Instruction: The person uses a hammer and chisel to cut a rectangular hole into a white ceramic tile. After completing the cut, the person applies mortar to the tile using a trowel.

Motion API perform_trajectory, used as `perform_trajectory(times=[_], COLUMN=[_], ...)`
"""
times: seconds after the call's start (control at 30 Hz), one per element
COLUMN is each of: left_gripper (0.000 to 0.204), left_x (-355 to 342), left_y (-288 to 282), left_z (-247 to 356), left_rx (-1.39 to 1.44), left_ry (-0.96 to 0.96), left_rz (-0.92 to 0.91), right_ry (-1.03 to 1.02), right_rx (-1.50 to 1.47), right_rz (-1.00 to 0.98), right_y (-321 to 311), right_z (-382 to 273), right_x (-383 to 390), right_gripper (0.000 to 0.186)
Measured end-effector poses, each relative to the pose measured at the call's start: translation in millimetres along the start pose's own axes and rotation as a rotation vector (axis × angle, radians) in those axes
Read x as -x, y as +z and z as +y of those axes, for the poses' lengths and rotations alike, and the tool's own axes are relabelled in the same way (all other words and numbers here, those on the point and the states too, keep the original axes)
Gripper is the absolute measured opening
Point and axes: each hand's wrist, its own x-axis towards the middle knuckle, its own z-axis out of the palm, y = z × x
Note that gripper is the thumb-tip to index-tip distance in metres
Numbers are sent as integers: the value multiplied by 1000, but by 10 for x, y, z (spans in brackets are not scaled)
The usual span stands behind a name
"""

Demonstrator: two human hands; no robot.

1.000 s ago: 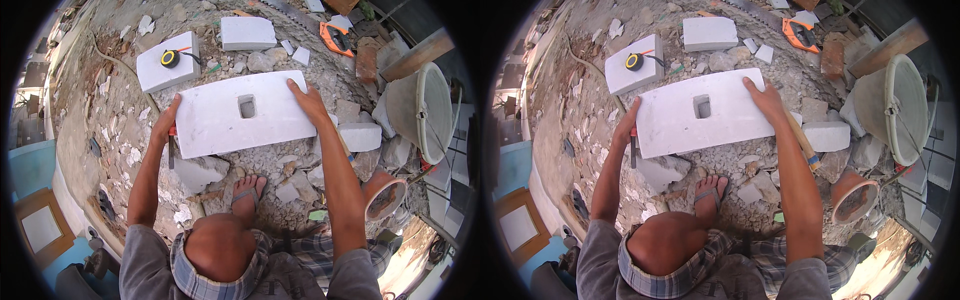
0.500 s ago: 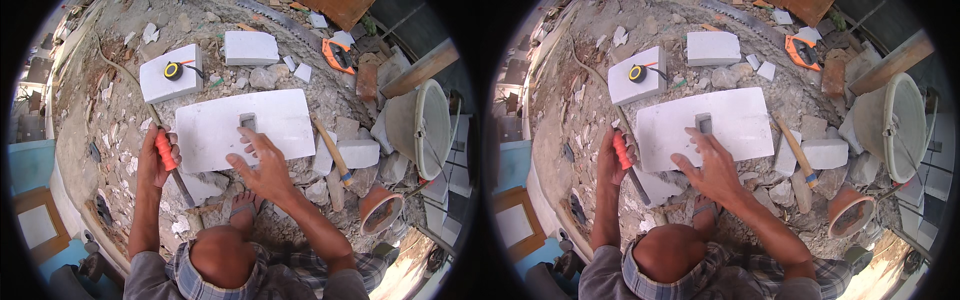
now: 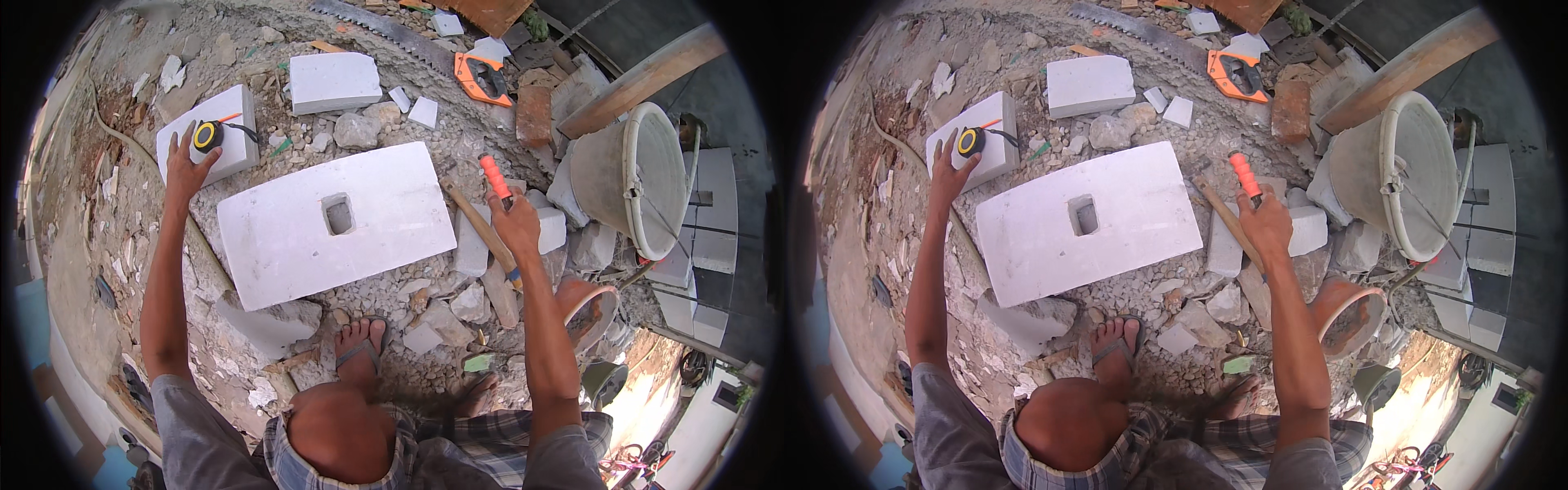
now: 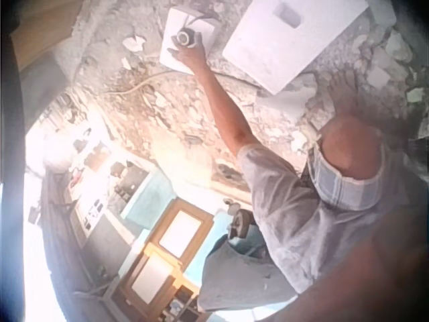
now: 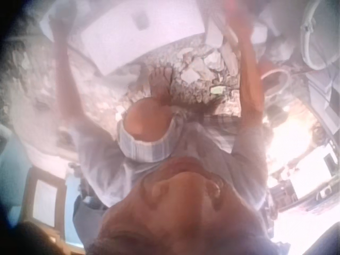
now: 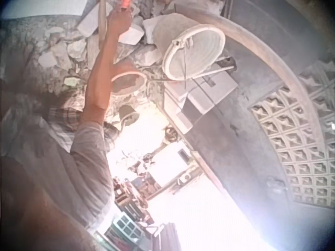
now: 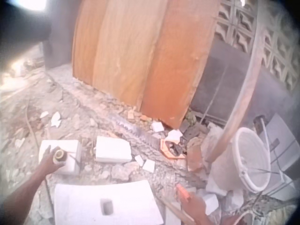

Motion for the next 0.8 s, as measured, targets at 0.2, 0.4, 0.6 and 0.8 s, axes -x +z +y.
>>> perform_trajectory(times=[0.2,0.4,0.6,0.8], left_gripper=[85,70,84,82], left_x=[-327,-405,-269,-166], left_y=[407,317,268,224], left_z=[-68,86,105,148], left_rx=[-14,-120,75,186], left_ry=[-59,-126,-272,-352], left_rz=[-161,-157,-200,-129], right_ry=[-160,-225,-292,-394], right_rx=[313,331,486,312], right_rz=[61,54,-9,133], right_y=[561,872,808,932], right_z=[791,985,1146,1233], right_x=[-755,-901,-1085,-1368], right_gripper=[53,60,64,61])
